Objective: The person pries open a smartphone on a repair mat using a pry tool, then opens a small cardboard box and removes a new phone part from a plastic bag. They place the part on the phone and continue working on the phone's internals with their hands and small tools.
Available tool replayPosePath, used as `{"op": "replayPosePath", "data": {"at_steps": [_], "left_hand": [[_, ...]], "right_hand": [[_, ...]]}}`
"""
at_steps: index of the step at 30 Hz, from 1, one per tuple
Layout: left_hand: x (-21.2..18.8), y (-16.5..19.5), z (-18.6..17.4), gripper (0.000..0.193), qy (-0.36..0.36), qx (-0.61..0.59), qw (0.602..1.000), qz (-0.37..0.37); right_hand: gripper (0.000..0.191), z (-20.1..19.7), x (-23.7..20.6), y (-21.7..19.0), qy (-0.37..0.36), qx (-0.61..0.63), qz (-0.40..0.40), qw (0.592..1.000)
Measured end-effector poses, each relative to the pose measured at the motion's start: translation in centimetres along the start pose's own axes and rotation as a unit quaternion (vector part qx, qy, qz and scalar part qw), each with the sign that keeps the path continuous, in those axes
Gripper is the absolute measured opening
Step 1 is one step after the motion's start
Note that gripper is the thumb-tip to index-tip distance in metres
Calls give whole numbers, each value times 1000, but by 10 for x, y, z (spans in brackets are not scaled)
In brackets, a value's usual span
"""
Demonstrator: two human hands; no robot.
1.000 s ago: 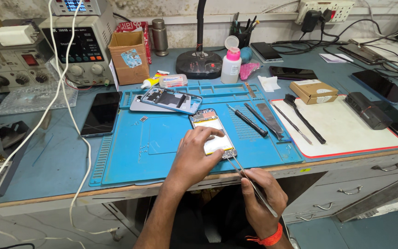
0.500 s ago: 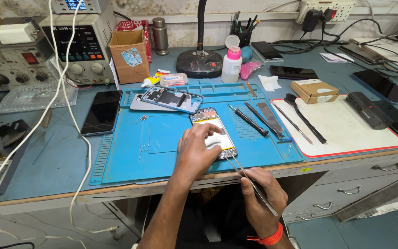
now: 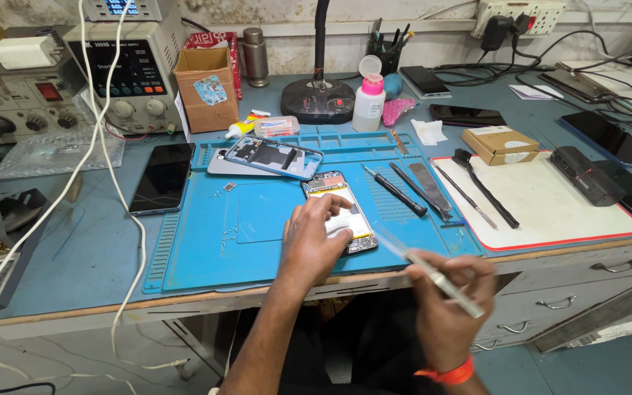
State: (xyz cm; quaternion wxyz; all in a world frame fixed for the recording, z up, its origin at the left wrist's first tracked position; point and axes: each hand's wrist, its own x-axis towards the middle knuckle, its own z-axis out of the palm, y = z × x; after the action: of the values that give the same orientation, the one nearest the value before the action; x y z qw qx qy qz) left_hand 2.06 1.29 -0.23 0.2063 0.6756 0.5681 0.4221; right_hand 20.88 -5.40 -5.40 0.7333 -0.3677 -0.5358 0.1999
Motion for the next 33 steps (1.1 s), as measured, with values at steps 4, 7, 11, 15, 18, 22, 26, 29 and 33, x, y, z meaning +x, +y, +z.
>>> {"op": "replayPosePath", "data": {"at_steps": [4,7,11,15,18,22,26,29,33], "left_hand": [[-1,0,1,37,6,1,1000,16],[-4,-1,-2,36,17,-26,998,47],[-5,-1,-7,36,12,-93,994,56],[-5,-2,-9,34,34,-144,988,35],[-5,-4,-11,30,68,-182,981,29],[-4,-7,-10,29,82,-217,972,27],[-4,-8,-8,28,83,-217,972,26],[-5,-8,-6,27,83,-229,970,31],[-4,-7,-6,26,85,-232,968,33]], "right_hand": [[28,-11,54,-16,-28,21,-42,999],[24,-15,98,-27,-113,-98,11,989],[35,-1,136,-27,-264,-293,43,918],[37,21,148,-12,-356,-456,71,812],[37,32,150,1,-375,-520,35,767],[33,34,152,17,-375,-530,30,760],[31,23,157,27,-339,-533,-45,774],[33,19,162,32,-345,-564,22,750],[33,19,169,30,-352,-598,76,716]]}}
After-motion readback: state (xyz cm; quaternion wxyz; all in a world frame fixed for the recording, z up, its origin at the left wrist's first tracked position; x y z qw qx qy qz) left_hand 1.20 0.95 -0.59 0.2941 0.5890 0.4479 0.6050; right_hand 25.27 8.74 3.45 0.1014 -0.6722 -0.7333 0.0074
